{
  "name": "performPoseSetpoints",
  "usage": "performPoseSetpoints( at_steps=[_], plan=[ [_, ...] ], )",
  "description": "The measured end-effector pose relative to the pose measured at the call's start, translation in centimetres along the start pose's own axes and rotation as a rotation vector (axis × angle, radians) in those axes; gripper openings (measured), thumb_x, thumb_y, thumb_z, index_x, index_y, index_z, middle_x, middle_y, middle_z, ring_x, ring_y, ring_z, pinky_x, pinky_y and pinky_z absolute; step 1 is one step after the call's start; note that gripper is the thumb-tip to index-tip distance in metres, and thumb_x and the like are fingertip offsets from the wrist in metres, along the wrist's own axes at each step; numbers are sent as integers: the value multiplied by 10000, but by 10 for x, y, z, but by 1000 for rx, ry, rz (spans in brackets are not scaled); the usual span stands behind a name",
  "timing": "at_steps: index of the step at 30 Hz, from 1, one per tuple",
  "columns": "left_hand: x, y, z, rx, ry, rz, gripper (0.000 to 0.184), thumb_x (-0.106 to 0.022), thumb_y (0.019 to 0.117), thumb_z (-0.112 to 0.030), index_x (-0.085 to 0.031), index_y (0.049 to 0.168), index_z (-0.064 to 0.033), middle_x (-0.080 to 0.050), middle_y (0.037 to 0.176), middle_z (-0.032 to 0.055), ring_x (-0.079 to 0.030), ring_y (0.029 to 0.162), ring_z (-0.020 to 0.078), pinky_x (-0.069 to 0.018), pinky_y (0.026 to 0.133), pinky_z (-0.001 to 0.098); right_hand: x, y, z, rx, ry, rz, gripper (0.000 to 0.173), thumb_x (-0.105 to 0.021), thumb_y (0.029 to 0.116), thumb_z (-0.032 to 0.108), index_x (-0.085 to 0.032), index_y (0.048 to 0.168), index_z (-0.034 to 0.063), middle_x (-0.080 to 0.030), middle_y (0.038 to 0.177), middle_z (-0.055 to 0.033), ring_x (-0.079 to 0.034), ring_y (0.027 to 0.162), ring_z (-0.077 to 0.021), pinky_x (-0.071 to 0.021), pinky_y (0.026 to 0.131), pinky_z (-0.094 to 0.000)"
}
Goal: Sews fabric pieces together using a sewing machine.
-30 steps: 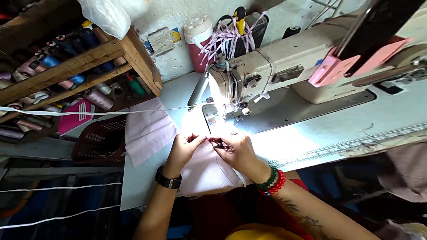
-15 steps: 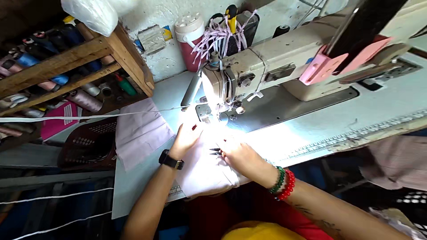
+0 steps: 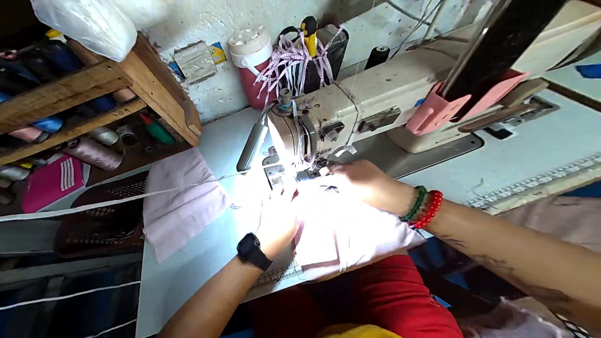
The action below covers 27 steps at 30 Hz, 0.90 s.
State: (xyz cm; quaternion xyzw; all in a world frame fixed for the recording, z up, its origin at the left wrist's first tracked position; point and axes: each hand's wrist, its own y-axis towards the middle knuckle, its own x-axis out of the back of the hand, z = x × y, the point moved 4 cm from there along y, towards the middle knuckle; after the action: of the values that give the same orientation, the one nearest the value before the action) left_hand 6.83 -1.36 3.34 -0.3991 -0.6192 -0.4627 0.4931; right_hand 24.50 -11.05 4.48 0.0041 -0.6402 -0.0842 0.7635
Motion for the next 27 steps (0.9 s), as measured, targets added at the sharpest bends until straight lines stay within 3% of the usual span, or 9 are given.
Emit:
performPoseSetpoints(
  at_steps=[3,9,11,13,14,16,17,22,27],
  plan=[
    [-1,8,-3,94,15,-2,429,-549,968,-150,-667,1376,-209,-652,1321,78,-575,1222,333,-469,933,554,3,7,-7,159,11,-122,256,-703,883,36,-800,1077,172,-733,935,-125,-711,801,-309,-571,674,-487],
    [-3,11,-2,157,14,49,494,-438,997,-128,-602,1444,-261,-633,1351,64,-554,1229,325,-402,966,568,-1,-12,-11,61,23,-194,326,-689,907,39,-767,1182,195,-712,1132,-166,-711,935,-369,-589,709,-546],
    [-2,11,-3,161,10,72,472,-437,1002,-122,-622,1416,-255,-627,1372,69,-550,1247,338,-410,963,577,15,-51,-25,-10,42,-418,170,-646,942,177,-770,1047,125,-729,1032,-157,-729,824,-346,-591,624,-544],
    [0,12,-3,159,11,90,503,-433,1003,-120,-588,1452,-286,-614,1380,75,-546,1252,340,-406,969,583,36,-98,-61,-165,30,-669,322,-557,1013,254,-715,930,-13,-700,836,-213,-675,650,-351,-524,531,-517],
    [0,13,-3,163,7,96,517,-441,998,-118,-578,1465,-294,-613,1386,81,-549,1259,348,-419,976,597,44,-117,-84,-288,17,-720,355,-522,1040,244,-682,988,-69,-669,868,-271,-652,683,-395,-510,569,-546],
    [0,12,-4,167,3,108,525,-445,996,-114,-571,1471,-299,-607,1390,82,-546,1246,342,-403,988,593,50,-143,-123,-517,42,-660,391,-469,1079,255,-627,1286,-38,-609,1263,-321,-652,1028,-485,-525,840,-646],
    [0,12,-3,163,12,105,518,-449,997,-120,-574,1467,-297,-609,1388,79,-547,1235,337,-401,977,586,46,-148,-135,-555,47,-647,393,-479,1079,257,-618,1336,-7,-577,1365,-299,-637,1116,-483,-513,901,-654],
    [0,14,-2,153,66,103,548,-441,1001,-130,-527,1512,-311,-627,1347,69,-546,1194,335,-392,943,573,14,-154,-147,-552,57,-677,357,-571,1041,269,-698,1200,-25,-632,1285,-295,-660,1079,-453,-530,882,-604],
    [1,8,-5,116,55,38,454,-502,972,-93,-673,1355,-267,-644,1335,60,-554,1200,325,-390,931,544,13,-152,-148,-548,45,-628,386,-573,1026,296,-702,1159,-43,-650,1210,-308,-664,1006,-487,-506,799,-664]
  ],
)
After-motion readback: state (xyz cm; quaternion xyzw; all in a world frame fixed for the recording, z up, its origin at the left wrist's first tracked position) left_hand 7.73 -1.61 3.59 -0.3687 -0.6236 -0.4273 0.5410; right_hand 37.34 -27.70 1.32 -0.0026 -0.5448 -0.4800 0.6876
